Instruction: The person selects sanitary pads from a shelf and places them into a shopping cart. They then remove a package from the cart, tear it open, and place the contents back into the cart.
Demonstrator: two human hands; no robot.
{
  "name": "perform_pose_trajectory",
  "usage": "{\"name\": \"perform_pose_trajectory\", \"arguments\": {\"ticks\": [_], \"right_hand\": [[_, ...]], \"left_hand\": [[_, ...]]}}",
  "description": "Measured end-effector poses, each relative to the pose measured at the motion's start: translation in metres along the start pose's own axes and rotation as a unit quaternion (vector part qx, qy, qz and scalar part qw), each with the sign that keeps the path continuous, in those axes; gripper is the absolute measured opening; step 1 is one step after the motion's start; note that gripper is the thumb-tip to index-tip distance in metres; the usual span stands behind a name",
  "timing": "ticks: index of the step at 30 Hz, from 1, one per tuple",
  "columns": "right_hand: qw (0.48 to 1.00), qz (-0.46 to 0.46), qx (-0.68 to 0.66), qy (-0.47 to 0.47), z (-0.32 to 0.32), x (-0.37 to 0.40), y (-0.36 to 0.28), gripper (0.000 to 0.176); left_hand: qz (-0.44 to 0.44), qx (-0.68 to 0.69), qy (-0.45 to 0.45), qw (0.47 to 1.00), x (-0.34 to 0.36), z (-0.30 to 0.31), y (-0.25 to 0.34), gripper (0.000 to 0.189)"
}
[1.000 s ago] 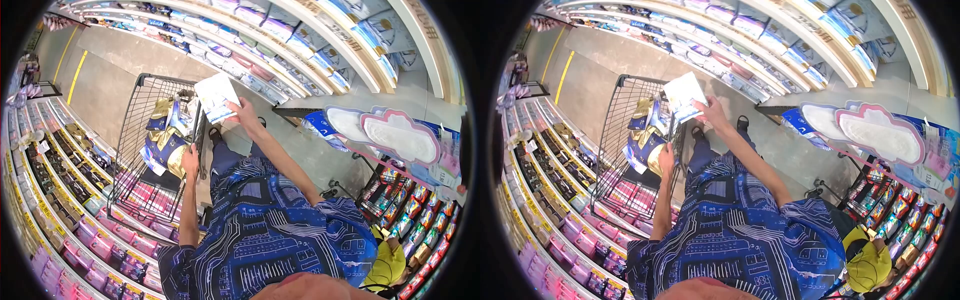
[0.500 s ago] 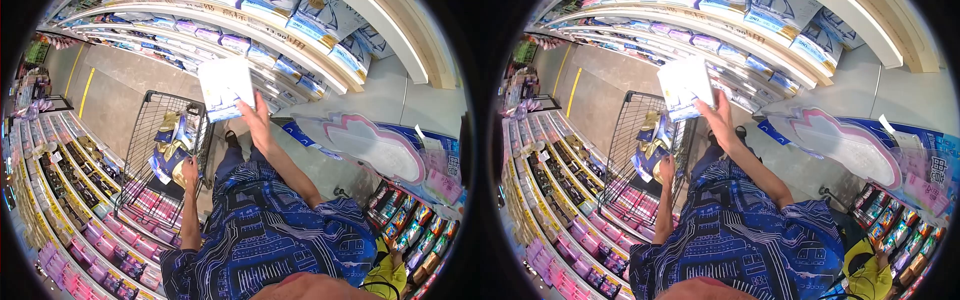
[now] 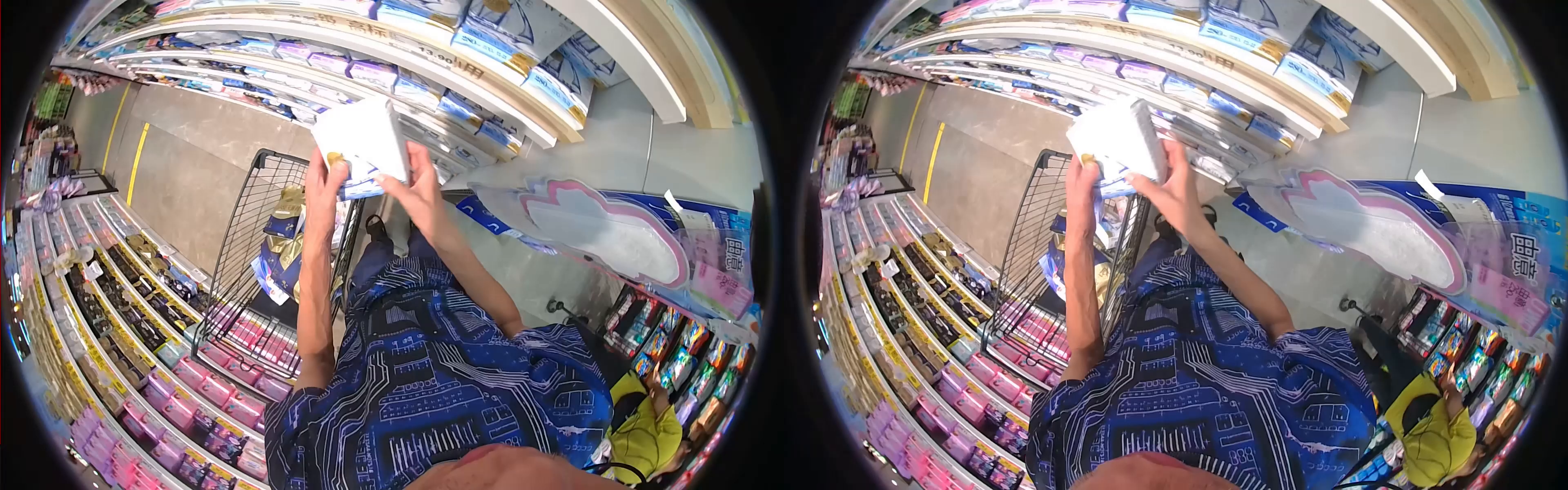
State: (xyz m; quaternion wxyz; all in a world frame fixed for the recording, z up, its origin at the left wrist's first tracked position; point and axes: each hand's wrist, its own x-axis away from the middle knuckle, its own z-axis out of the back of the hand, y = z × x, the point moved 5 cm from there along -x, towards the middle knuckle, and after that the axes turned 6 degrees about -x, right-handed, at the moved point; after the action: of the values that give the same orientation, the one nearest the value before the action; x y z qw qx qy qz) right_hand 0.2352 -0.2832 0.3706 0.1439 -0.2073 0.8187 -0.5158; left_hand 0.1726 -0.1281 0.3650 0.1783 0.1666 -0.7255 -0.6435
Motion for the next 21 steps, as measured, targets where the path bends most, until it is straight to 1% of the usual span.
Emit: {"name": "perform_pose_trajectory", "arguments": {"ticks": [1,2,5,6,9,10,12,13,14,15,16,17,19,21], "right_hand": [[1.0,0.013,-0.002,-0.003,0.0,0.002,0.009,0.056],[1.0,-0.001,0.003,0.017,0.004,0.004,0.019,0.056],[0.994,-0.071,0.071,0.042,0.021,0.011,0.049,0.057],[0.994,-0.067,0.066,0.048,0.022,0.013,0.054,0.057],[0.998,-0.021,0.041,0.043,0.029,0.011,0.06,0.055],[0.998,-0.025,0.041,0.05,0.031,0.01,0.06,0.054],[0.997,-0.035,0.038,0.057,0.032,0.006,0.058,0.052],[0.996,-0.022,0.064,0.058,0.032,0.004,0.054,0.051],[0.997,-0.038,0.045,0.058,0.03,0.002,0.05,0.05],[0.997,-0.052,0.026,0.06,0.03,0.0,0.047,0.049],[0.994,-0.063,0.048,0.068,0.036,-0.001,0.053,0.048],[0.995,-0.065,0.032,0.069,0.035,-0.002,0.052,0.047],[0.995,-0.065,0.002,0.076,0.035,-0.004,0.047,0.046],[0.996,-0.046,0.003,0.073,0.038,-0.002,0.047,0.046]], "left_hand": [[0.009,-0.05,-0.001,0.999,0.003,-0.004,0.001,0.06],[0.045,-0.022,0.004,0.999,0.005,-0.003,-0.012,0.06],[0.113,0.025,0.01,0.993,0.009,0.001,-0.046,0.059],[0.138,0.036,0.014,0.99,0.012,0.001,-0.049,0.059],[0.134,0.024,-0.001,0.991,0.015,-0.008,-0.061,0.059],[0.123,0.049,-0.004,0.991,0.014,-0.011,-0.063,0.059],[0.116,0.04,-0.013,0.992,0.007,-0.015,-0.065,0.057],[0.112,0.033,-0.015,0.993,0.004,-0.014,-0.064,0.057],[0.119,0.037,-0.009,0.992,0.003,-0.016,-0.063,0.056],[0.104,0.049,-0.006,0.993,0.001,-0.019,-0.06,0.054],[0.11,0.037,-0.003,0.993,-0.001,-0.018,-0.065,0.053],[0.116,0.027,-0.002,0.993,-0.003,-0.017,-0.069,0.051],[0.133,0.058,-0.01,0.989,-0.006,-0.017,-0.071,0.049],[0.136,0.069,-0.031,0.988,-0.009,-0.017,-0.07,0.048]]}}
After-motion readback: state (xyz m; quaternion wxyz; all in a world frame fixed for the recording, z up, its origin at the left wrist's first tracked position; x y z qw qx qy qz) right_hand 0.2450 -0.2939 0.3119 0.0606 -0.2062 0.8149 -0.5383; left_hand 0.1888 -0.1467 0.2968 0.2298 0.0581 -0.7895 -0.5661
